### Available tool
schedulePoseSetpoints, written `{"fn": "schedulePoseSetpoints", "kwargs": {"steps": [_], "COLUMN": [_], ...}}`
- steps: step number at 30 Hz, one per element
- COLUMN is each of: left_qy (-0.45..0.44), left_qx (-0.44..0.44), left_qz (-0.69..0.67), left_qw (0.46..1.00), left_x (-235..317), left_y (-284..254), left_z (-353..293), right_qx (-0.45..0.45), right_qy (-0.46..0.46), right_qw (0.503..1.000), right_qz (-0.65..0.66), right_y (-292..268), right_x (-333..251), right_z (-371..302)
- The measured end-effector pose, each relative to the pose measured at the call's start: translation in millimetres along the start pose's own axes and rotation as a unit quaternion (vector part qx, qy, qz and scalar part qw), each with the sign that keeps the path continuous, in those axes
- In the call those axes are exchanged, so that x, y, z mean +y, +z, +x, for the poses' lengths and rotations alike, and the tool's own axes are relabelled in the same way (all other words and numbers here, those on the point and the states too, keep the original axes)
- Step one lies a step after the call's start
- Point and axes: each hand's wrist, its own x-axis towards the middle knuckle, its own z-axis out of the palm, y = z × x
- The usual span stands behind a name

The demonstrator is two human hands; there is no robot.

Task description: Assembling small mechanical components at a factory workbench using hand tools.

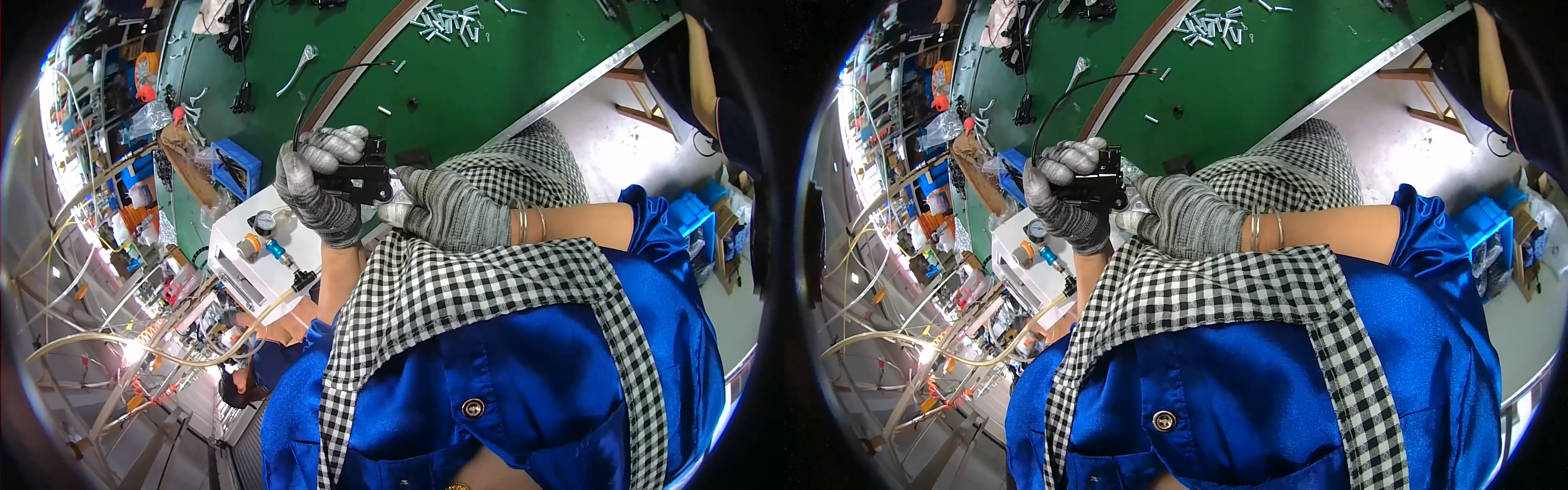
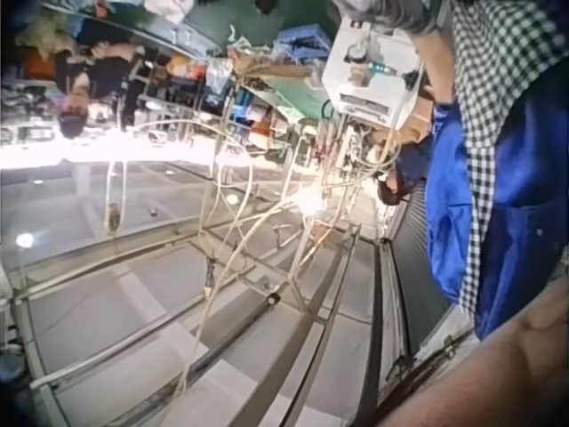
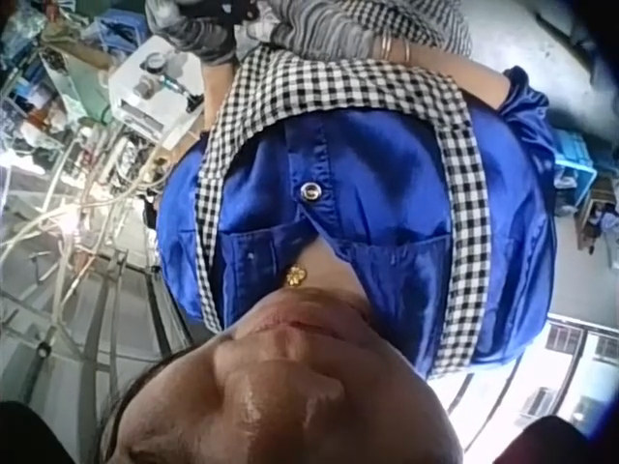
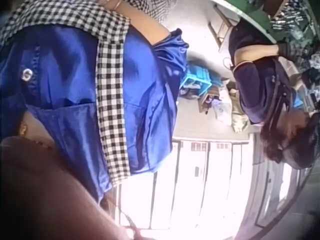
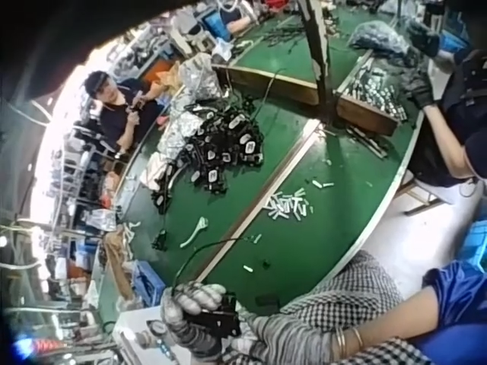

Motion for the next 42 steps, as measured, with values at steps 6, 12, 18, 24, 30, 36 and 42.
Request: {"fn": "schedulePoseSetpoints", "kwargs": {"steps": [6, 12, 18, 24, 30, 36, 42], "left_qy": [0.02, -0.002, -0.006, -0.043, -0.066, -0.123, -0.267], "left_qx": [0.022, -0.002, 0.013, 0.04, 0.0, -0.091, -0.185], "left_qz": [0.024, 0.049, 0.063, 0.072, 0.2, 0.265, 0.121], "left_qw": [0.999, 0.999, 0.998, 0.996, 0.978, 0.952, 0.938], "left_x": [-2, 2, 7, 8, 19, 39, 54], "left_y": [7, 8, 12, 15, 8, -1, 12], "left_z": [2, 5, 6, 7, 7, 22, 39], "right_qx": [0.017, 0.032, 0.011, 0.03, -0.068, -0.201, -0.311], "right_qy": [-0.03, -0.065, -0.033, -0.092, -0.072, -0.026, 0.071], "right_qw": [0.999, 0.996, 0.997, 0.99, 0.994, 0.969, 0.836], "right_qz": [0.022, 0.055, 0.069, 0.098, 0.045, 0.138, 0.447], "right_y": [-3, -2, 1, -5, -28, -36, -41], "right_x": [4, 7, 7, 4, -9, 8, 7], "right_z": [2, 3, 3, 6, 10, 27, 26]}}
